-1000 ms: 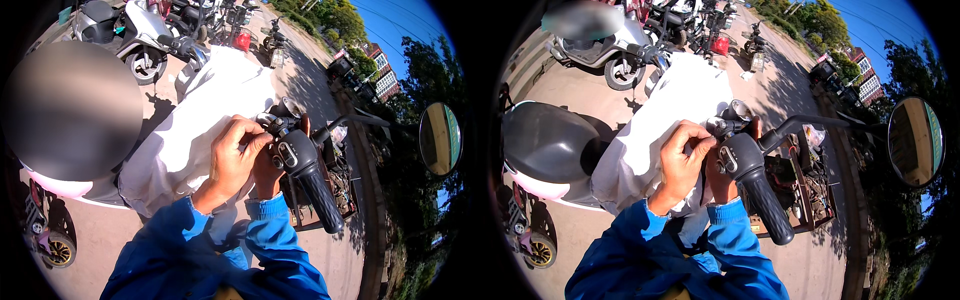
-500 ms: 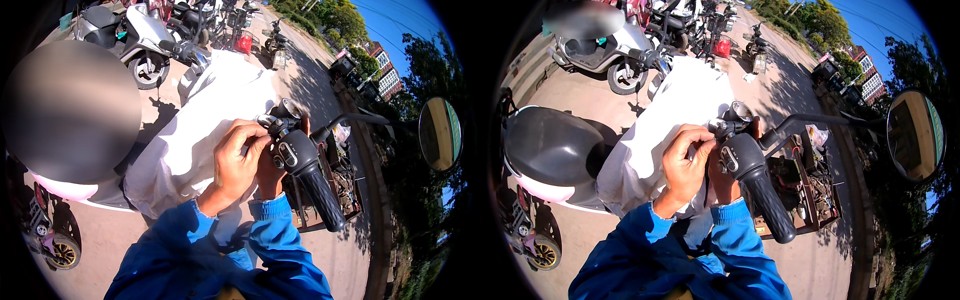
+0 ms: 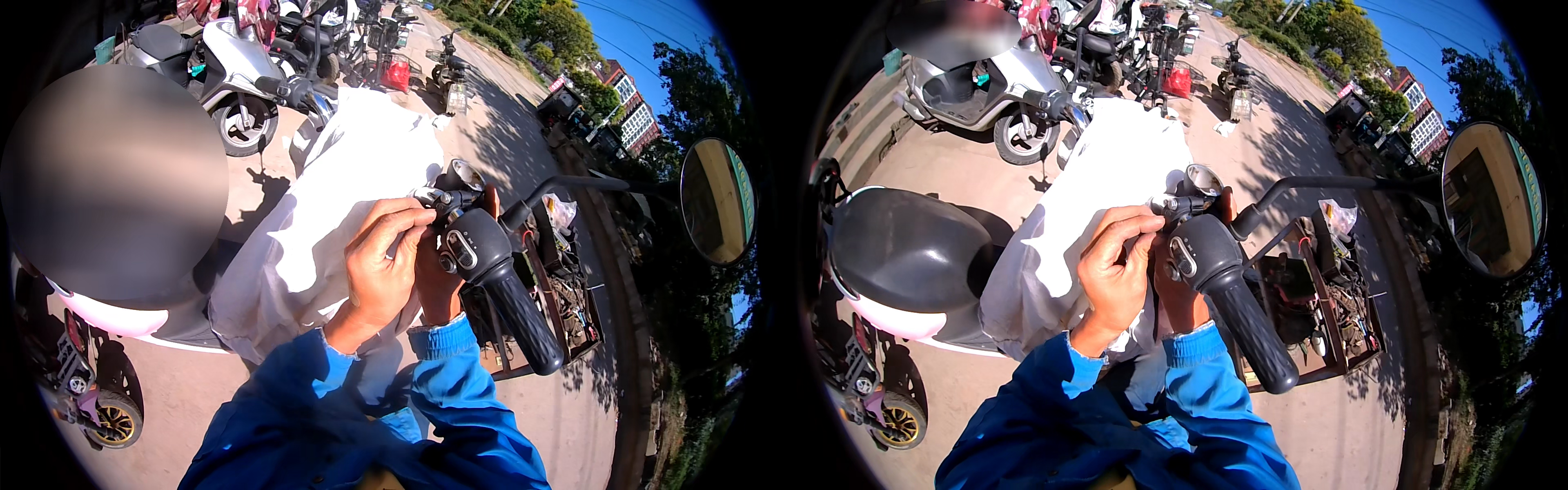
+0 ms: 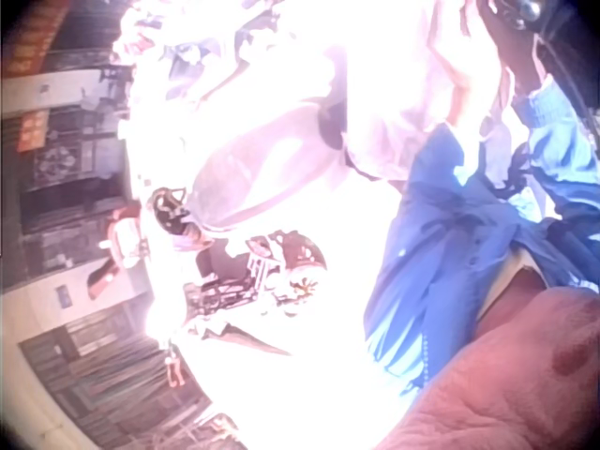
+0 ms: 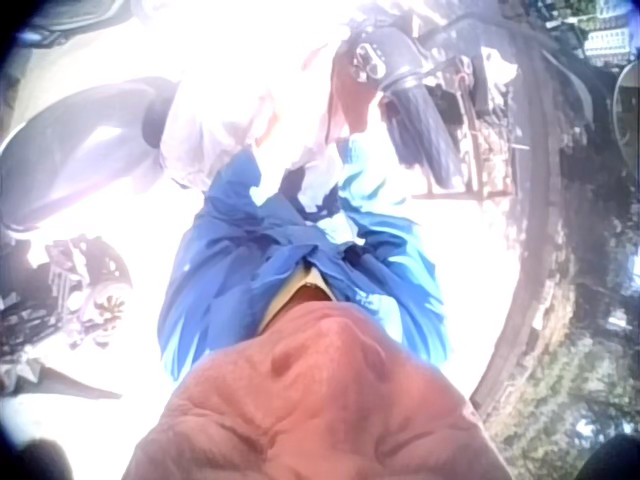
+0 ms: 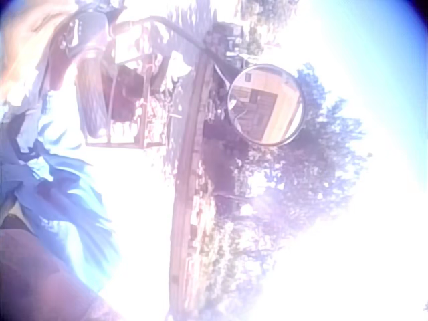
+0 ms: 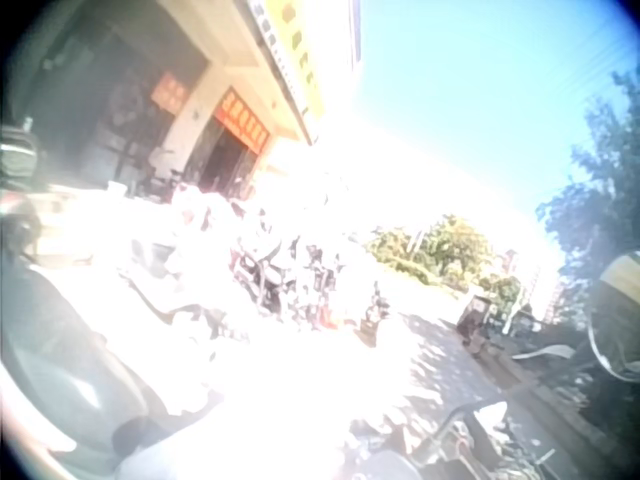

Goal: The person works on the handlebar assembly of a pink scooter, using a screwdriver to adjust components near the throttle and brake lever. They manipulate the handlebar grip and a white protective cover while performing the repair.

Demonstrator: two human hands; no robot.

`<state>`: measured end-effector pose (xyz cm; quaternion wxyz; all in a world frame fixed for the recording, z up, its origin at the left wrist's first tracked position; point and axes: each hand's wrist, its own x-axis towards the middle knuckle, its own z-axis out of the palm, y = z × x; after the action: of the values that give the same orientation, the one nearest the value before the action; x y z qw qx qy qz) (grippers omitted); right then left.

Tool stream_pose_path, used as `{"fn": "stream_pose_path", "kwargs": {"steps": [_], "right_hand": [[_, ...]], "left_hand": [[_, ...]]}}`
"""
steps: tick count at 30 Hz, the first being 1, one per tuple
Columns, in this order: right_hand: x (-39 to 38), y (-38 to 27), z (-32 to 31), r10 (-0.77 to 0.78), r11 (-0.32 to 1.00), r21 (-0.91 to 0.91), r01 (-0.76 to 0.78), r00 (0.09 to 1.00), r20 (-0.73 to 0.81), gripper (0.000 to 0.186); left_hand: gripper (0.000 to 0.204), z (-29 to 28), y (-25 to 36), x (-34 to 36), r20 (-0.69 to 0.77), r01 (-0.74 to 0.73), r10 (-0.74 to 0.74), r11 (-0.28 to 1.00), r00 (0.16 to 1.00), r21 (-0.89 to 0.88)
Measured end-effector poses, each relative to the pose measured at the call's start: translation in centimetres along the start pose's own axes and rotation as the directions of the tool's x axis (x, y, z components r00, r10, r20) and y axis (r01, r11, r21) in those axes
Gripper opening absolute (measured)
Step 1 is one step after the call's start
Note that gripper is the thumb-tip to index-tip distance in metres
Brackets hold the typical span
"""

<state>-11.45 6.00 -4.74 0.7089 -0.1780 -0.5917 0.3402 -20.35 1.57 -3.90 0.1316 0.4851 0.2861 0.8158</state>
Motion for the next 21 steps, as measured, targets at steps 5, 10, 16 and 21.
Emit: {"fn": "stream_pose_path", "kwargs": {"steps": [5, 10, 16, 21], "right_hand": [[-0.2, 0.5, -1.1, -0.079, 0.989, -0.115, 0.091, 0.992, 0.099, 0.073], [-0.1, -0.5, 0.5, 0.037, 0.996, 0.086, -0.036, 0.999, -0.005, 0.098], [0.0, 0.3, -0.1, -0.047, 0.997, -0.053, 0.049, 0.998, 0.043, 0.095], [-0.1, 0.2, -0.2, -0.032, 0.998, -0.061, 0.034, 0.999, 0.037, 0.099]], "left_hand": [[0.02, -0.2, 0.5, -0.4, 0.007, 0.006, -0.006, 1.0, 1.0, -0.016], [0.017, 0.0, -0.3, -0.1, 0.025, 0.285, -0.286, 0.937, 0.958, -0.203], [0.016, -0.3, 0.0, -0.1, 0.056, 0.106, -0.103, 0.993, 0.993, -0.055], [0.019, -0.3, 0.2, -0.3, 0.049, 0.021, -0.02, 0.999, 0.999, -0.028]]}}
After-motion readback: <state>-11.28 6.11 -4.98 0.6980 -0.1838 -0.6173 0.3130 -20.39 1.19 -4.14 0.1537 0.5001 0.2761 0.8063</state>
